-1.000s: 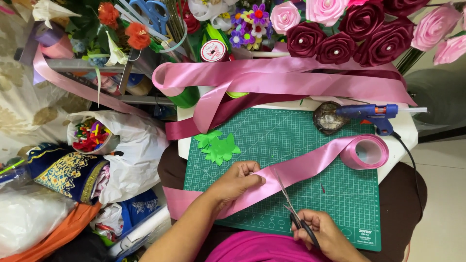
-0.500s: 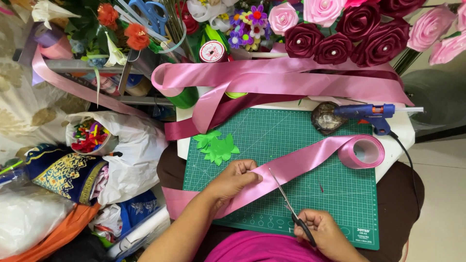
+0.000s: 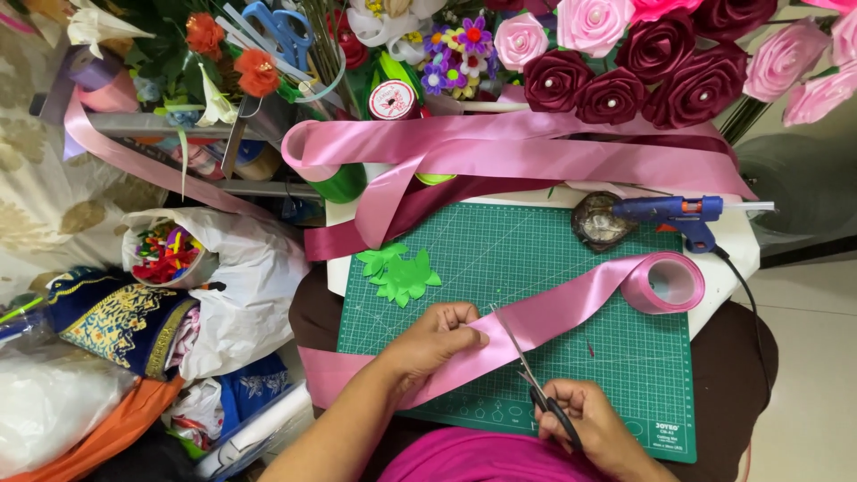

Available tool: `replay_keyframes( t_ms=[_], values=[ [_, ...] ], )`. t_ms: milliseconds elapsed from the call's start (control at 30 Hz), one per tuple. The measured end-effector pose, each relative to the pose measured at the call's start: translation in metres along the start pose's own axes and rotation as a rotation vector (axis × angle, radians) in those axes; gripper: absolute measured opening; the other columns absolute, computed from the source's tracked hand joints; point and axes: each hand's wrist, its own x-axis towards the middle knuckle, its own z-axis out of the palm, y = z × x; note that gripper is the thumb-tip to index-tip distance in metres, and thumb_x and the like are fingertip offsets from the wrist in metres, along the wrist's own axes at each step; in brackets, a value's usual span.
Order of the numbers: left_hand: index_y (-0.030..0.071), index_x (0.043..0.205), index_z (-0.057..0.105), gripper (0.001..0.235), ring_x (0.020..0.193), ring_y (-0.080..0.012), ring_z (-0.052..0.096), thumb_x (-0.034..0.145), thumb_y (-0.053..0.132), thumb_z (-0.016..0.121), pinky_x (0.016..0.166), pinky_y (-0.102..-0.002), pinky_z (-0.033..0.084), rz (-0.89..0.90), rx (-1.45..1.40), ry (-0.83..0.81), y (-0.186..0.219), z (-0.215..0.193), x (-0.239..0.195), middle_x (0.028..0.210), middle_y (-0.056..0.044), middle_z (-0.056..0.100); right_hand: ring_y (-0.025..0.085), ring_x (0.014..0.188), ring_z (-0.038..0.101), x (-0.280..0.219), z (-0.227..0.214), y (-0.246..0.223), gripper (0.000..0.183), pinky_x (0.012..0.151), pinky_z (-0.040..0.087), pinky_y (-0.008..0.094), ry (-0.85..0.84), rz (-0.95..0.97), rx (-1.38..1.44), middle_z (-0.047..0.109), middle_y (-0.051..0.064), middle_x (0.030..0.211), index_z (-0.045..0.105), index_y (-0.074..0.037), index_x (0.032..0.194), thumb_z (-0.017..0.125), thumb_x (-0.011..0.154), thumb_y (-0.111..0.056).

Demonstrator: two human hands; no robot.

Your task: The person repeatedly cuts a pink satin ribbon into short segments using scissors on a green cutting mat. The person folds and aligns the ribbon before each cut, then sets the cut pieces aside on the mat.

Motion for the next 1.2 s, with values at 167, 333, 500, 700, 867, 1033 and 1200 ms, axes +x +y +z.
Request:
replay_keyframes(
  t_ms=[167, 333, 500, 700, 867, 1033, 1200],
  values=[
    [0.016, 0.066, 0.050, 0.029, 0.050, -0.0073, 0.046, 0.085, 0.005, 0.070, 0.043, -0.020, 0.033, -0.023, -0.020, 0.020, 0.001, -0.001, -0.001, 0.060, 0.002, 0.052, 0.016, 0.045, 0.055, 0.002, 0.003, 0.006, 0.021, 0.039, 0.038, 0.028, 0.149, 0.054, -0.038, 0.072, 0.016, 0.057, 0.066, -0.002, 0.070, 0.085, 0.079, -0.002],
    [0.015, 0.068, 0.054, 0.026, 0.051, -0.0059, 0.046, 0.086, 0.004, 0.070, 0.045, -0.020, 0.030, 0.026, 0.003, 0.015, -0.006, -0.008, 0.004, 0.060, 0.003, 0.053, 0.015, 0.046, 0.058, 0.003, 0.004, 0.007, 0.023, 0.037, 0.041, 0.027, 0.224, 0.103, -0.126, 0.070, 0.013, 0.055, 0.068, -0.001, 0.071, 0.089, 0.080, -0.003],
    [0.018, 0.074, 0.059, 0.023, 0.065, -0.0102, 0.053, 0.090, 0.017, 0.076, 0.059, -0.023, 0.037, 0.163, 0.232, 0.108, 0.001, -0.047, 0.004, 0.074, 0.002, 0.060, 0.011, 0.069, 0.073, -0.012, -0.019, -0.011, 0.017, 0.069, 0.053, 0.030, 0.365, 0.052, -1.136, 0.080, -0.011, 0.082, 0.075, -0.027, 0.091, 0.083, 0.076, -0.030],
    [0.012, 0.084, 0.068, 0.014, 0.065, -0.0010, 0.049, 0.095, 0.014, 0.076, 0.060, -0.020, 0.036, 0.301, 0.338, 0.113, 0.028, -0.042, -0.022, 0.071, 0.008, 0.060, 0.019, 0.098, 0.075, -0.027, -0.029, -0.003, 0.038, 0.078, 0.064, 0.043, 0.449, -0.054, -1.381, 0.075, -0.008, 0.115, 0.067, -0.025, 0.114, 0.079, 0.079, -0.035],
    [0.013, 0.081, 0.073, 0.014, 0.066, -0.0019, 0.047, 0.090, 0.017, 0.083, 0.059, -0.021, 0.036, 0.331, 0.493, -0.030, 0.028, -0.012, -0.028, 0.073, 0.008, 0.061, 0.011, 0.083, 0.072, -0.025, -0.022, -0.005, 0.016, 0.063, 0.060, 0.031, 0.316, -0.332, -1.265, 0.070, -0.009, 0.101, 0.066, -0.023, 0.094, 0.078, 0.084, -0.027],
    [0.011, 0.087, 0.077, 0.009, 0.071, -0.0037, 0.057, 0.090, 0.019, 0.081, 0.064, -0.021, 0.044, 0.373, 0.569, -0.158, 0.026, 0.016, -0.025, 0.082, 0.004, 0.073, 0.010, 0.086, 0.074, -0.021, -0.027, -0.016, 0.023, 0.071, 0.059, 0.031, 0.201, -0.202, -1.189, 0.065, -0.010, 0.102, 0.080, -0.026, 0.106, 0.078, 0.085, -0.035],
    [0.011, 0.091, 0.078, 0.007, 0.076, -0.0034, 0.060, 0.091, 0.018, 0.079, 0.071, -0.021, 0.047, 0.399, 0.614, -0.269, 0.019, 0.039, -0.021, 0.085, 0.004, 0.074, 0.018, 0.107, 0.073, -0.033, 0.013, -0.088, 0.062, 0.074, 0.059, 0.029, 0.293, -0.168, -0.394, 0.068, 0.005, 0.127, 0.071, -0.008, 0.138, 0.081, 0.077, -0.007]
  ],
)
